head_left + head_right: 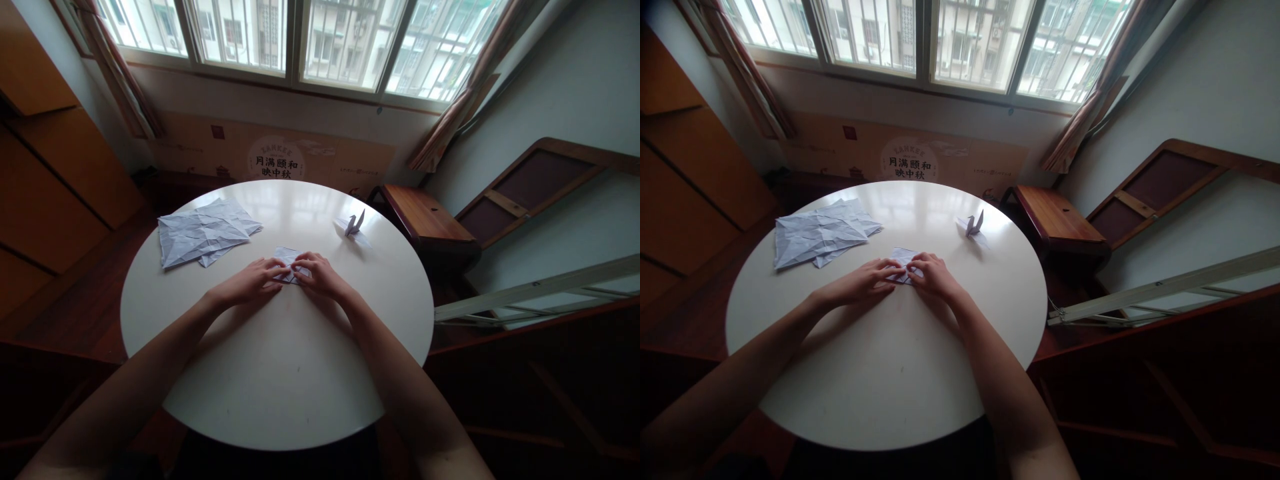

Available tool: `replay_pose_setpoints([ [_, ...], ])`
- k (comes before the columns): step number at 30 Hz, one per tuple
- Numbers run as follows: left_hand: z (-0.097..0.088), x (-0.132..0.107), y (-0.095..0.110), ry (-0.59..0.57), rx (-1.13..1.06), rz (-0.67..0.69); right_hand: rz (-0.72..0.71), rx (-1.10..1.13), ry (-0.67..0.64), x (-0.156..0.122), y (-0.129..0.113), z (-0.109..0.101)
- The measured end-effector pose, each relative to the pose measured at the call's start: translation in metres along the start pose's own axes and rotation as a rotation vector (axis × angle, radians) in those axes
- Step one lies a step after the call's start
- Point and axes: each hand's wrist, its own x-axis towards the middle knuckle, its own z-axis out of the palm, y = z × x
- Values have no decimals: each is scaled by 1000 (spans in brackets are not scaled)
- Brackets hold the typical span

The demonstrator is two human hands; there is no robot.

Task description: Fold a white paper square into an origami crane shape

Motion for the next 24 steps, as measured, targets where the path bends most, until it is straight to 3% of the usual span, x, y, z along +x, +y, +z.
replay_pose_setpoints([
  [24,2,-1,-3,28,-8,22,25,-4,-36,-1,-3,-1],
])
